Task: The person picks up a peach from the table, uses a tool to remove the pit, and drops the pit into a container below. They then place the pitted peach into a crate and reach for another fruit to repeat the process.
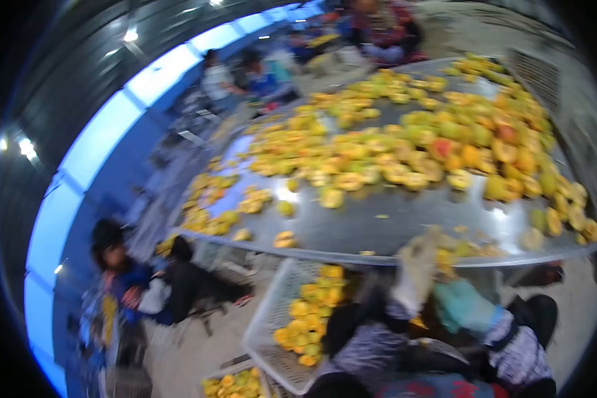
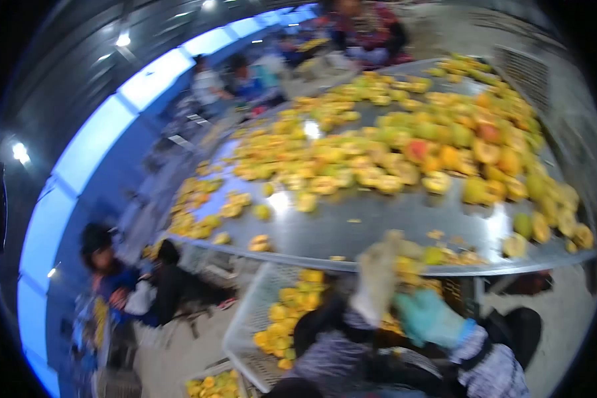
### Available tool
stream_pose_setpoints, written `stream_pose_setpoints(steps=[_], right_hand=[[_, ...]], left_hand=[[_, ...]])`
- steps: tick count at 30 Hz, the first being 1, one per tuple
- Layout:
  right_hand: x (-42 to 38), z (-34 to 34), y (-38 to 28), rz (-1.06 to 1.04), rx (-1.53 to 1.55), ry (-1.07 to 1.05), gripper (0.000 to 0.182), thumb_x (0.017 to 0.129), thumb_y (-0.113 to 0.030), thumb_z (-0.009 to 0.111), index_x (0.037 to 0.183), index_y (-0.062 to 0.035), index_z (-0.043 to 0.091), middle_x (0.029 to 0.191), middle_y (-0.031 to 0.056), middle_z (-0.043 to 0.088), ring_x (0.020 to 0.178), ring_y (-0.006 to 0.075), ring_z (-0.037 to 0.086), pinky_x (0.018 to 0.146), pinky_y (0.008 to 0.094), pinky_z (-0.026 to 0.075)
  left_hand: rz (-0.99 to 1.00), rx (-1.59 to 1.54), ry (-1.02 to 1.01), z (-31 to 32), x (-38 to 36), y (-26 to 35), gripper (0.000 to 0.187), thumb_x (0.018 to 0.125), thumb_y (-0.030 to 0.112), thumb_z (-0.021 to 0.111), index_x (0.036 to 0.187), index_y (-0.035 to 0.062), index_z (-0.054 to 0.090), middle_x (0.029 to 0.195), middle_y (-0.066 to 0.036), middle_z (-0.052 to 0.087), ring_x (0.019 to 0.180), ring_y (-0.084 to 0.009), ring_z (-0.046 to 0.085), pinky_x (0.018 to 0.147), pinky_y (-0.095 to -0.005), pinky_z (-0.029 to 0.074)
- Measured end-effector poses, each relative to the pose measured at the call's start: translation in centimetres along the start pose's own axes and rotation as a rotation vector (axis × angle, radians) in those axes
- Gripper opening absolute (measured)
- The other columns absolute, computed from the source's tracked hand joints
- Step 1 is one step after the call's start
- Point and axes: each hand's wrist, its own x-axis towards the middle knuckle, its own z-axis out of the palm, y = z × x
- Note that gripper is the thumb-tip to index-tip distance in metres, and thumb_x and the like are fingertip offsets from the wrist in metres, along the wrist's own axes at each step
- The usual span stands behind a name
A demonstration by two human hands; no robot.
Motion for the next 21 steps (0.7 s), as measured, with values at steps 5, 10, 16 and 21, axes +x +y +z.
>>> stream_pose_setpoints(steps=[5,10,16,21], right_hand=[[0.3,0.4,2.0,-0.036,0.109,0.141,0.034,0.101,-0.031,0.042,0.079,-0.0057,0.05,0.052,0.0057,0.048,0.035,0.0171,0.044,0.034,0.0301,0.037],[0.3,0.1,2.4,0.096,0.326,0.017,0.042,0.102,-0.043,0.044,0.081,-0.0067,0.051,0.049,0.0057,0.048,0.034,0.0181,0.046,0.033,0.0293,0.038],[-0.4,0.9,1.8,0.02,0.125,0.085,0.035,0.103,-0.031,0.048,0.078,-0.0069,0.054,0.053,0.0055,0.051,0.038,0.0163,0.049,0.036,0.0295,0.04],[-0.6,0.2,2.5,0.071,0.206,-0.014,0.045,0.102,-0.042,0.044,0.076,-0.0063,0.053,0.051,0.0061,0.051,0.037,0.0176,0.05,0.036,0.0281,0.04]], left_hand=[[-0.028,-0.31,-0.106,1.7,-0.7,3.0,0.044,0.102,0.041,0.052,0.096,0.0003,0.067,0.078,-0.006,0.066,0.063,-0.0114,0.061,0.058,-0.022,0.05],[-0.248,-0.389,-0.097,1.1,-0.9,3.4,0.041,0.1,0.04,0.057,0.095,0.0008,0.066,0.073,-0.006,0.063,0.057,-0.0102,0.057,0.053,-0.0221,0.047],[-0.194,-0.255,-0.18,0.9,-1.4,3.2,0.044,0.098,0.043,0.059,0.086,0.0008,0.063,0.066,-0.007,0.061,0.049,-0.0094,0.054,0.048,-0.022,0.044],[-0.176,-0.313,-0.355,0.2,-1.9,4.2,0.051,0.1,0.046,0.052,0.08,0.0004,0.063,0.064,-0.01,0.063,0.05,-0.0138,0.058,0.049,-0.0232,0.046]])
